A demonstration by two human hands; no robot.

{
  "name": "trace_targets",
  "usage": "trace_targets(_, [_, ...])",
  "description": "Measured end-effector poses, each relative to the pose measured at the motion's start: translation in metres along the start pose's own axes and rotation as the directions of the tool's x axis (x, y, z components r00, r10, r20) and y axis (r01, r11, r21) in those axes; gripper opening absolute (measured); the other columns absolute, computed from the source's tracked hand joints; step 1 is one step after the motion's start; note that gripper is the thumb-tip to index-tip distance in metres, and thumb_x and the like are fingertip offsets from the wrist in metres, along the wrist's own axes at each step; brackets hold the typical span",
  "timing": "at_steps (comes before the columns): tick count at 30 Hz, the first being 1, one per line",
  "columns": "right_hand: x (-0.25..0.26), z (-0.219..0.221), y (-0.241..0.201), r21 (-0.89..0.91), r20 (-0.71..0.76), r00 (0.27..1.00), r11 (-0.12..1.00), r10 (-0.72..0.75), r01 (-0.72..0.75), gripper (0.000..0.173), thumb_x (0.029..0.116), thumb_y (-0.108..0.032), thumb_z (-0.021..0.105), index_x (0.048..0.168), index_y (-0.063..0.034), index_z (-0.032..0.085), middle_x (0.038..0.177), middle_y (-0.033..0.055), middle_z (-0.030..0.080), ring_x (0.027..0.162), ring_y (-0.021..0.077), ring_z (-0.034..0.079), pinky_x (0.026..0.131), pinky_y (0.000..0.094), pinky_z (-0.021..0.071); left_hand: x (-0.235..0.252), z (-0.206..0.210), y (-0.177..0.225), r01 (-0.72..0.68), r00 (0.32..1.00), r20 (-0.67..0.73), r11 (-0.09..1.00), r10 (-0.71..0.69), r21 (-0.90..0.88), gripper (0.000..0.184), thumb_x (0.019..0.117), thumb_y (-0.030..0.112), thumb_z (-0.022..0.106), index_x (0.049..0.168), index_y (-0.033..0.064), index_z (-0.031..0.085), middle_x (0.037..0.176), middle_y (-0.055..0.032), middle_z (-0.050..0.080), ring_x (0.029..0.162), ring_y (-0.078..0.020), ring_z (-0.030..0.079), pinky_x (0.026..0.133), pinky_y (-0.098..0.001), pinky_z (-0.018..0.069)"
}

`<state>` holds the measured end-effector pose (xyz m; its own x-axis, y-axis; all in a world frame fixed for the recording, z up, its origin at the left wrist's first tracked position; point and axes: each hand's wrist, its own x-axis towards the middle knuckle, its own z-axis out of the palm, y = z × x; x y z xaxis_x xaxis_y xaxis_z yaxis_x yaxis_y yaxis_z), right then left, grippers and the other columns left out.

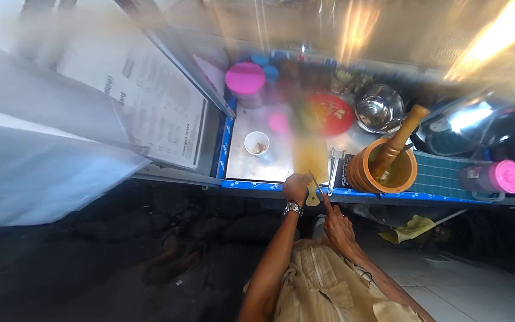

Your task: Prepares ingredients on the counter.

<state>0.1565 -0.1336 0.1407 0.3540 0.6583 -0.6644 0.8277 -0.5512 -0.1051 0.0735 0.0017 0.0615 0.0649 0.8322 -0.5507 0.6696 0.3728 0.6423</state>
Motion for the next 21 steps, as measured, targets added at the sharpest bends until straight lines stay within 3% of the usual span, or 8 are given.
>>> trace_targets(3, [-0.001, -0.005, -0.001, 0.006, 0.035, 0.999, 1.000, 0.005, -0.005, 0.064, 0.1079, -0.018, 0.036, 0.166, -0.0335, 0.014, 0.135, 0.0195, 0.058, 0.095, 0.0366, 0.070, 0.081, 0.0514, 0.0566, -0.006, -0.001, -0.003, -0.031, 0.999, 0.014, 0.999, 0.032, -0.023, 0.032, 0.0976, 0.037, 0.068, 0.104, 0.0067, 0.074, 0.096, -0.0175, 0.073, 0.092, -0.0388, 0.069, 0.081, -0.0630, 0.0517])
trace_targets(13, [0.008, -0.011, -0.007, 0.001, 0.030, 0.999, 1.000, 0.014, -0.014, 0.067, 0.1073, -0.018, 0.037, 0.166, -0.0365, 0.011, 0.132, 0.0194, 0.060, 0.092, 0.0355, 0.070, 0.078, 0.0493, 0.0574, 0.005, -0.005, 0.012, 0.061, 0.998, 0.021, 0.998, -0.061, -0.009, 0.030, 0.0971, 0.039, 0.067, 0.107, 0.0121, 0.077, 0.101, -0.0080, 0.076, 0.102, -0.0263, 0.071, 0.093, -0.0520, 0.0523])
trace_targets(17, [0.018, -0.013, -0.011, 0.013, 0.059, 0.998, 1.000, 0.017, -0.018, 0.069, 0.1068, -0.017, 0.039, 0.166, -0.0371, 0.009, 0.136, 0.0203, 0.058, 0.098, 0.0371, 0.069, 0.083, 0.0512, 0.0563, 0.004, -0.004, 0.011, 0.061, 0.998, 0.023, 0.998, -0.061, -0.009, 0.030, 0.0972, 0.038, 0.068, 0.106, 0.0104, 0.076, 0.101, -0.0106, 0.075, 0.101, -0.0289, 0.070, 0.093, -0.0540, 0.0512])
trace_targets(21, [0.027, 0.009, -0.003, 0.037, 0.011, 1.000, 0.999, -0.006, 0.005, 0.069, 0.1061, -0.017, 0.039, 0.166, -0.0368, 0.009, 0.138, 0.0195, 0.056, 0.092, 0.0358, 0.070, 0.078, 0.0506, 0.0572, 0.008, -0.003, 0.006, 0.044, 0.999, 0.014, 0.999, -0.044, 0.003, 0.032, 0.0971, 0.041, 0.068, 0.104, 0.0109, 0.076, 0.099, -0.0107, 0.075, 0.098, -0.0289, 0.070, 0.091, -0.0542, 0.0520])
